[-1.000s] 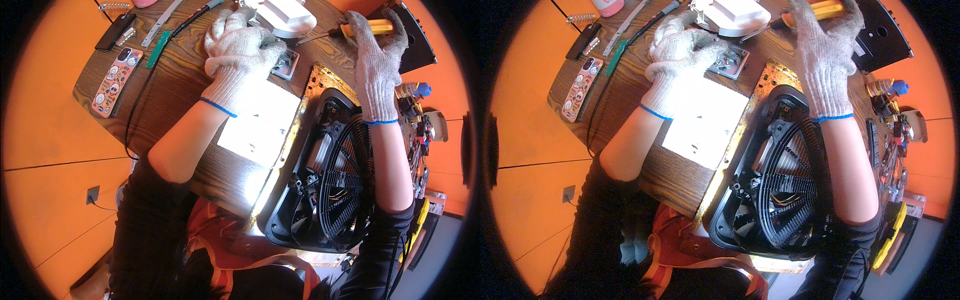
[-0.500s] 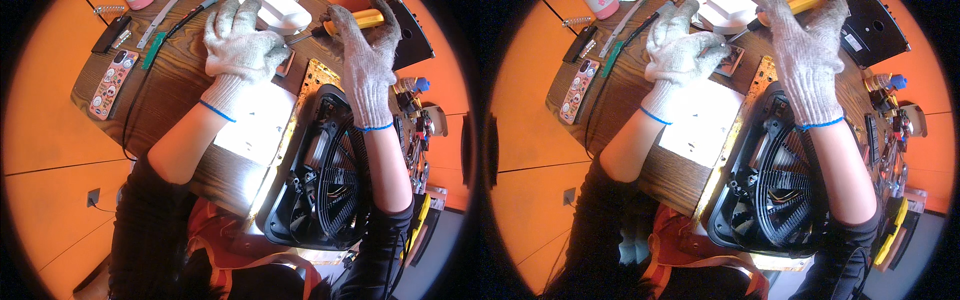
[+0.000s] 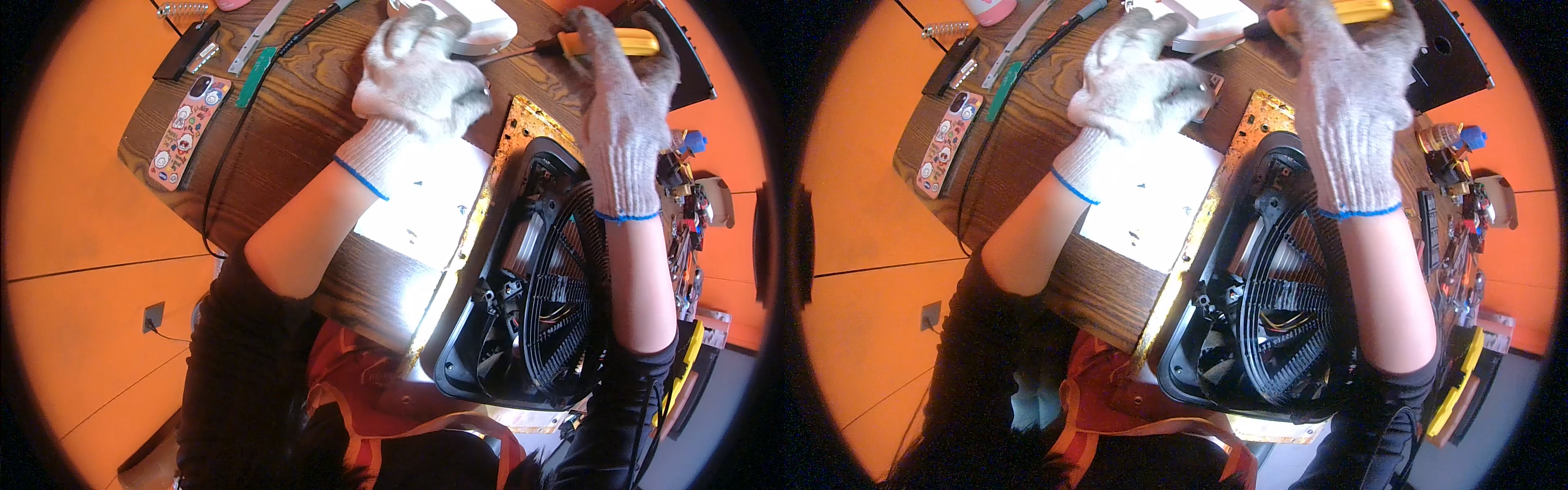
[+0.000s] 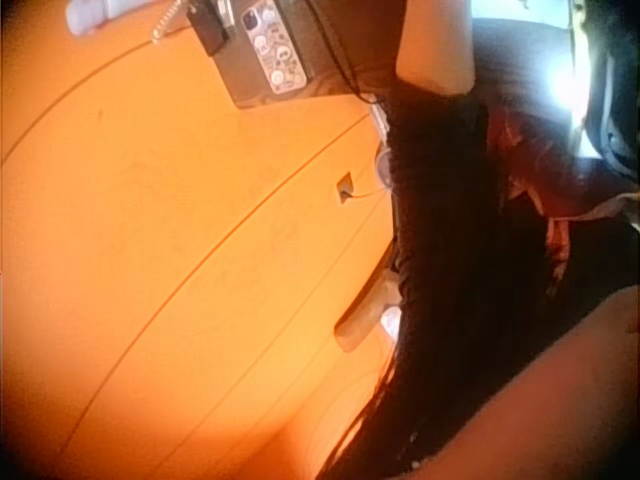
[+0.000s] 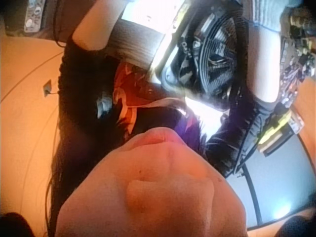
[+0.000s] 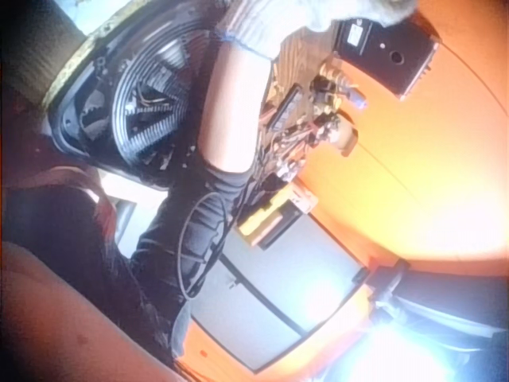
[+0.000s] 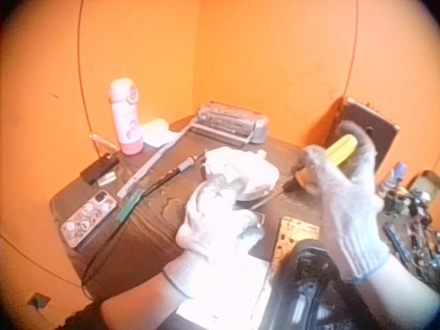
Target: The person uses a screwdriver to remove screws from a disassembled fan placed on a wooden workbench. They repeatedly pick up screws, loosen them, and set them aside while working on the fan's internal components.
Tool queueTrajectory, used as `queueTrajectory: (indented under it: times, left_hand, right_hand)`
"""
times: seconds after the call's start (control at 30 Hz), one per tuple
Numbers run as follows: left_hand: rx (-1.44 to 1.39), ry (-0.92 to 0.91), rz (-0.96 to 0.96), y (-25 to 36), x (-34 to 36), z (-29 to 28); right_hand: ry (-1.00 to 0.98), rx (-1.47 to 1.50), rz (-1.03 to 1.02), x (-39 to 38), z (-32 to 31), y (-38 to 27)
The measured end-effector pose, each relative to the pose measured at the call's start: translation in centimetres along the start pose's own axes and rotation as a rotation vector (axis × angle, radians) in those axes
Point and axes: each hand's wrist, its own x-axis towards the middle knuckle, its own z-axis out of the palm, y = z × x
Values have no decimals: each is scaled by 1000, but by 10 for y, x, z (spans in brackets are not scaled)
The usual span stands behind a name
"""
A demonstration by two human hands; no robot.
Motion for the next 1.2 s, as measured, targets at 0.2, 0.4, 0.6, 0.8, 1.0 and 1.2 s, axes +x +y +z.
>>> queueTrajectory:
  times: [0.2, 0.4, 0.6, 0.8, 1.0, 1.2]
  left_hand:
    - [-73, 228, -66, -12, 4, 8]
    - [-567, 290, 215, -3, 11, -5]
    - [-510, 326, 607, 7, 14, -19]
    - [-654, 188, 500, 12, 9, -22]
    - [-868, -11, 345, 17, 5, -26]
    - [-678, 106, 444, 16, 8, -29]
  right_hand:
    - [-188, -1200, -913, 18, -43, -29]
    - [12, -592, -285, -1, -71, -37]
    - [-4, -604, -282, -16, -105, -58]
    - [-91, -759, -347, -16, -122, -68]
    - [-144, -838, -419, -13, -125, -67]
    - [-164, -879, -463, -7, -127, -65]
